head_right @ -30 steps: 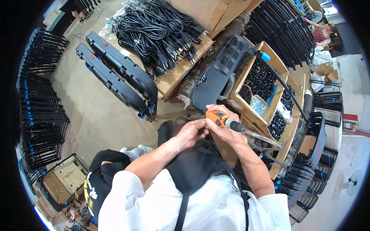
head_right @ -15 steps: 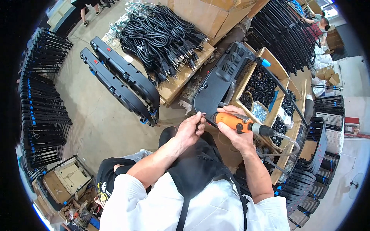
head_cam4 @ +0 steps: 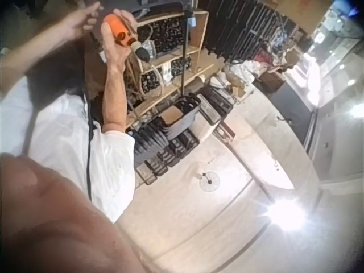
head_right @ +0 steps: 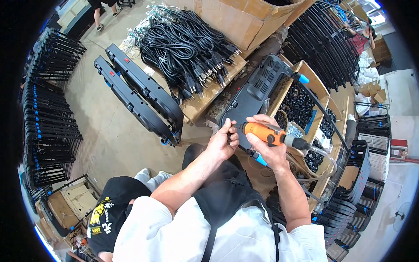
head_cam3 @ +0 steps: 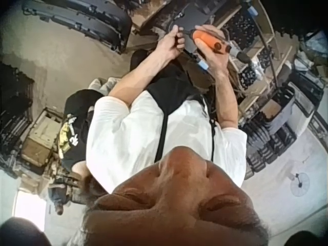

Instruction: Assembling plastic housings and wiring onto a metal frame using an electric screwdriver and hand tools.

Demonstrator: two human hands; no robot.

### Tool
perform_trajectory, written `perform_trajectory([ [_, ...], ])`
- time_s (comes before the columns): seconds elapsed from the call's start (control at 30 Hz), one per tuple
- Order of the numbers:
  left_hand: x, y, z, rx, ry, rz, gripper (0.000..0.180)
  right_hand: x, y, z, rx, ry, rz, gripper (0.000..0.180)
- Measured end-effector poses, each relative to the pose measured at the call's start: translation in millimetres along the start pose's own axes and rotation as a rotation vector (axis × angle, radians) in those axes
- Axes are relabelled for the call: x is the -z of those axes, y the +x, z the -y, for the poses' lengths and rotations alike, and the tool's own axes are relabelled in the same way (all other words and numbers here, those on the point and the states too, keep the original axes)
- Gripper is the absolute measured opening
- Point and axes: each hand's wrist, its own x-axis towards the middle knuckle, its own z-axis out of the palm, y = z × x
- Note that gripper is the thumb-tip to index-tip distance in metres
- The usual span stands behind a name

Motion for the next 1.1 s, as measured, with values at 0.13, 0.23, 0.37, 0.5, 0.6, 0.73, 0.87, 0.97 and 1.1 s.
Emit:
perform_trajectory([
  [0.13, -9.8, 4.5, -1.3, -0.087, 0.006, 0.000, 0.036, -8.1, 24.3, -9.7, 0.042, -0.066, -0.032, 0.052],
  [0.23, -10.9, -9.2, -0.1, -0.069, 0.187, -0.109, 0.034, -11.1, 43.1, -15.7, 0.035, -0.094, -0.035, 0.051],
  [0.37, 8.0, -18.6, -1.2, -0.044, 0.287, -0.080, 0.031, -16.6, 63.3, -28.3, 0.048, -0.101, -0.003, 0.048],
  [0.5, 17.4, -20.3, -3.9, -0.068, 0.368, -0.006, 0.029, -22.7, 76.6, -32.9, 0.088, -0.165, 0.068, 0.040],
  [0.6, 23.4, -24.4, -3.1, -0.080, 0.410, 0.034, 0.025, -28.7, 80.8, -28.2, 0.124, -0.263, 0.124, 0.030],
  [0.73, 26.0, -30.4, -5.3, -0.069, 0.416, 0.083, 0.023, -26.3, 83.2, -34.3, 0.155, -0.297, 0.162, 0.031],
  [0.87, 26.6, -38.5, -8.0, -0.066, 0.439, 0.094, 0.025, -23.6, 81.5, -36.9, 0.078, -0.225, 0.183, 0.031],
  [0.97, 23.9, -44.1, -9.8, -0.079, 0.478, 0.116, 0.026, -22.9, 82.8, -35.8, 0.102, -0.215, 0.204, 0.032],
  [1.1, 26.7, -39.5, -9.7, -0.106, 0.549, 0.105, 0.026, -24.0, 92.6, -34.3, 0.101, -0.223, 0.224, 0.031],
])
